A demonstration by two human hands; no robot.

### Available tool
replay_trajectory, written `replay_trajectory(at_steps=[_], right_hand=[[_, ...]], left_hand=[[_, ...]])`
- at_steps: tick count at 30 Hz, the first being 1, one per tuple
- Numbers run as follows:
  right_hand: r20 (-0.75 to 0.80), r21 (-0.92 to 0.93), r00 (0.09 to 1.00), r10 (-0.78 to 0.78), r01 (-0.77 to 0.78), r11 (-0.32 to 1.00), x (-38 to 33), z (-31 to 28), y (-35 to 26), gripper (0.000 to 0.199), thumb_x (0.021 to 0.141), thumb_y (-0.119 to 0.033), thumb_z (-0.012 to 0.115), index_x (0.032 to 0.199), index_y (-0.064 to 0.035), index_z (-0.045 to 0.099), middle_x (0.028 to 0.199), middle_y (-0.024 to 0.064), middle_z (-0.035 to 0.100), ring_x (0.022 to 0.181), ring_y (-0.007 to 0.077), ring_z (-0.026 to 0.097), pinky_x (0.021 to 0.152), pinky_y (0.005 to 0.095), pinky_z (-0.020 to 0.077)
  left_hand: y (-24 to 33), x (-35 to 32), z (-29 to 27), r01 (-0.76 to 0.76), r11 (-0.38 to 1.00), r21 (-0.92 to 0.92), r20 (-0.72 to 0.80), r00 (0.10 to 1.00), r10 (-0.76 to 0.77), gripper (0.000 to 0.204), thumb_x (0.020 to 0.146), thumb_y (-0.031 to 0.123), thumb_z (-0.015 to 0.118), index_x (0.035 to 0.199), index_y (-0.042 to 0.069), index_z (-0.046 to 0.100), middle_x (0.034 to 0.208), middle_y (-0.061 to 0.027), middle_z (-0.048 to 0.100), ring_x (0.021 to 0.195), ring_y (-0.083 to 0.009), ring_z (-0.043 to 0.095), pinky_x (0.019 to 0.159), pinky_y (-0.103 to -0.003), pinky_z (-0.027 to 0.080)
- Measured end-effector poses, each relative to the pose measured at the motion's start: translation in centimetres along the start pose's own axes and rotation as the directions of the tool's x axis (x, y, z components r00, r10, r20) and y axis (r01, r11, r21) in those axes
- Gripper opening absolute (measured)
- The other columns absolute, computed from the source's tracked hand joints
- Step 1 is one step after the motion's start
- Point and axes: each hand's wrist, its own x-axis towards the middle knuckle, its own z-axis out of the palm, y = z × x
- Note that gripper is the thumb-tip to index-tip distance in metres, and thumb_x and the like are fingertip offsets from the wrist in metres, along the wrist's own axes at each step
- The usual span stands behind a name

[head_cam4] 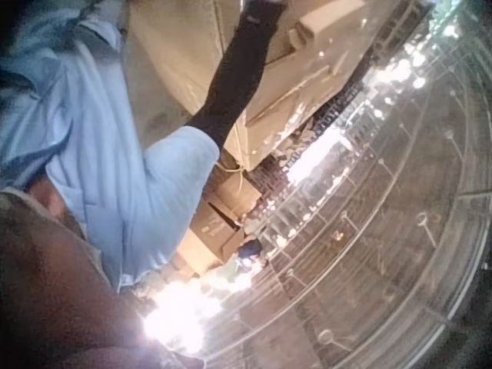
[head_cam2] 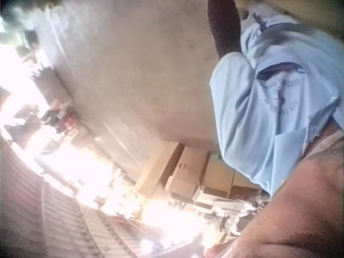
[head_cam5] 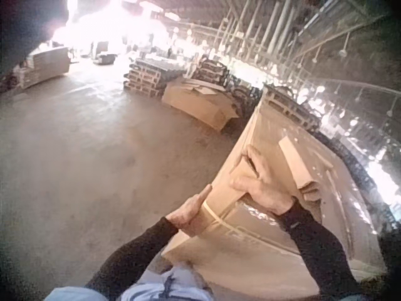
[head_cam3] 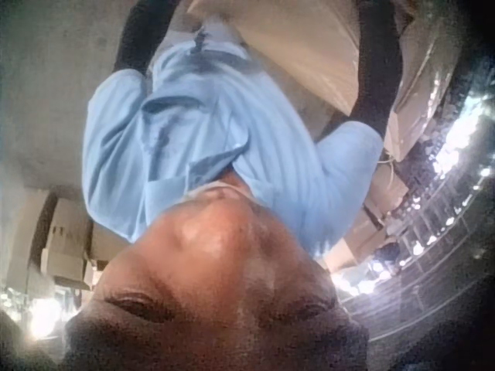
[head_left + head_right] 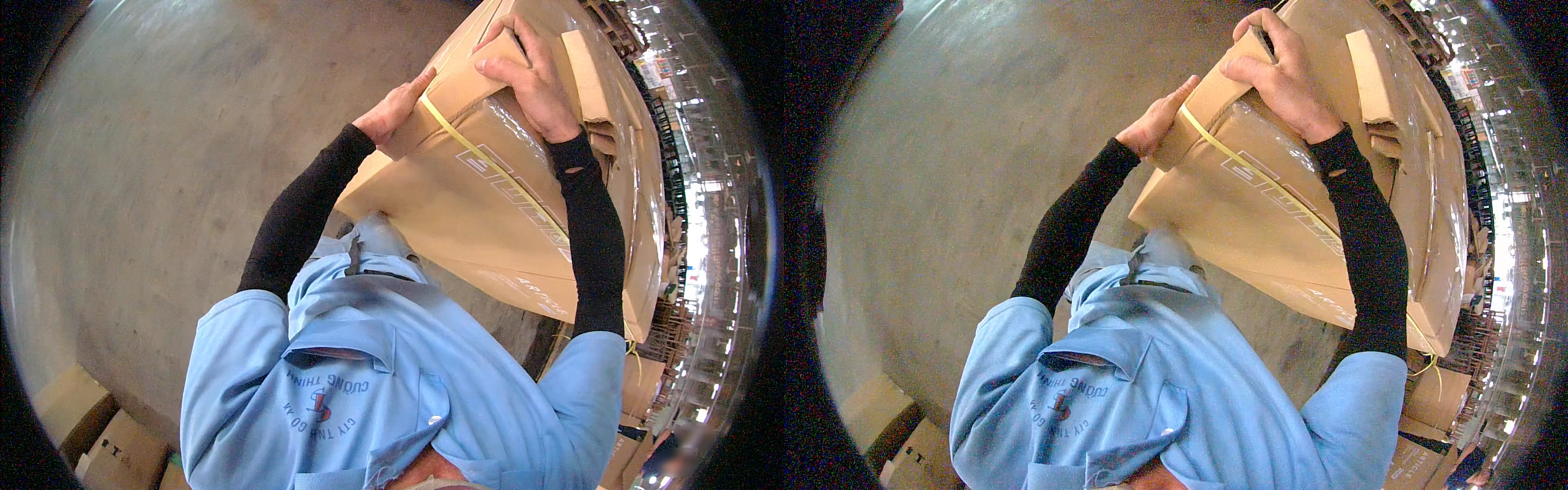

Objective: The person secures large cardboard boxes with yellow plastic strapping. They place cardboard corner protectors on box edges, wrap the strap around the box, and tie it off by hand. The person also retrieves additional straps from a nearby box and continues securing other boxes.

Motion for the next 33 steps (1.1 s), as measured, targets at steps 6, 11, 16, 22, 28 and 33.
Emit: replay_trajectory(at_steps=[6, 11, 16, 22, 28, 33], right_hand=[[-0.219, -0.310, 0.962, -0.162, 0.089, 0.947, -2.4, 2.8, -3.0, 0.029, 0.071, -0.008, 0.064, 0.097, -0.0047, 0.052, 0.091, 0.0137, 0.056, 0.086, 0.0277, 0.054, 0.081, 0.0356, 0.0445], [-0.222, -0.285, 0.928, -0.298, 0.231, 0.930, -5.5, 4.2, -2.7, 0.028, 0.072, -0.003, 0.061, 0.097, -0.0030, 0.050, 0.095, 0.0140, 0.050, 0.089, 0.0284, 0.051, 0.084, 0.0384, 0.0427], [-0.214, -0.119, 0.915, -0.343, 0.324, 0.938, -5.0, 3.3, -1.3, 0.027, 0.075, -0.002, 0.061, 0.099, -0.0034, 0.050, 0.099, 0.0129, 0.053, 0.094, 0.0240, 0.054, 0.087, 0.0350, 0.0432], [0.015, -0.069, 0.999, 0.040, -0.039, 0.997, -3.1, 0.5, -3.2, 0.026, 0.079, -0.002, 0.061, 0.101, -0.0062, 0.051, 0.104, 0.0095, 0.060, 0.103, 0.0182, 0.055, 0.095, 0.0317, 0.0411], [0.097, -0.131, 0.995, -0.028, 0.041, 0.991, -2.5, 0.2, -5.0, 0.026, 0.078, -0.007, 0.065, 0.098, -0.0069, 0.048, 0.094, 0.0042, 0.052, 0.096, 0.0133, 0.049, 0.089, 0.0281, 0.0392], [-0.137, -0.074, 0.991, 0.003, -0.014, 0.997, -2.4, 1.9, -4.5, 0.024, 0.077, -0.002, 0.062, 0.097, -0.0058, 0.048, 0.093, 0.0037, 0.048, 0.091, 0.0138, 0.049, 0.083, 0.0244, 0.0408]], left_hand=[[1.1, 2.2, -0.6, -0.225, 0.921, 0.319, 0.014, 0.972, 0.233, 0.069, 0.099, 0.059, 0.036, 0.133, 0.002, 0.054, 0.128, -0.0105, 0.059, 0.111, -0.0182, 0.058, 0.096, -0.032, 0.047], [2.8, 3.8, -0.5, -0.334, 0.870, 0.363, 0.140, 0.943, 0.303, 0.079, 0.093, 0.071, 0.037, 0.099, -0.002, 0.069, 0.087, -0.0116, 0.064, 0.082, -0.0194, 0.060, 0.079, -0.035, 0.050], [3.2, 2.0, -0.6, -0.320, 0.853, 0.413, 0.104, 0.947, 0.305, 0.080, 0.095, 0.067, 0.037, 0.092, -0.005, 0.069, 0.080, -0.0090, 0.066, 0.074, -0.0154, 0.061, 0.072, -0.035, 0.050], [1.7, -1.7, 0.6, -0.346, 0.861, 0.372, -0.073, 0.914, 0.398, 0.081, 0.096, 0.067, 0.033, 0.103, -0.004, 0.070, 0.088, -0.0132, 0.069, 0.087, -0.0192, 0.062, 0.083, -0.035, 0.049], [0.1, -2.3, 0.7, -0.354, 0.892, 0.282, -0.119, 0.909, 0.398, 0.078, 0.097, 0.065, 0.031, 0.113, -0.002, 0.068, 0.097, -0.0125, 0.069, 0.090, -0.0192, 0.062, 0.086, -0.033, 0.049], [-0.3, 0.1, -0.3, -0.223, 0.971, 0.091, -0.048, 0.973, 0.228, 0.077, 0.098, 0.064, 0.031, 0.113, -0.002, 0.067, 0.100, -0.0106, 0.068, 0.088, -0.0173, 0.061, 0.086, -0.032, 0.049]])
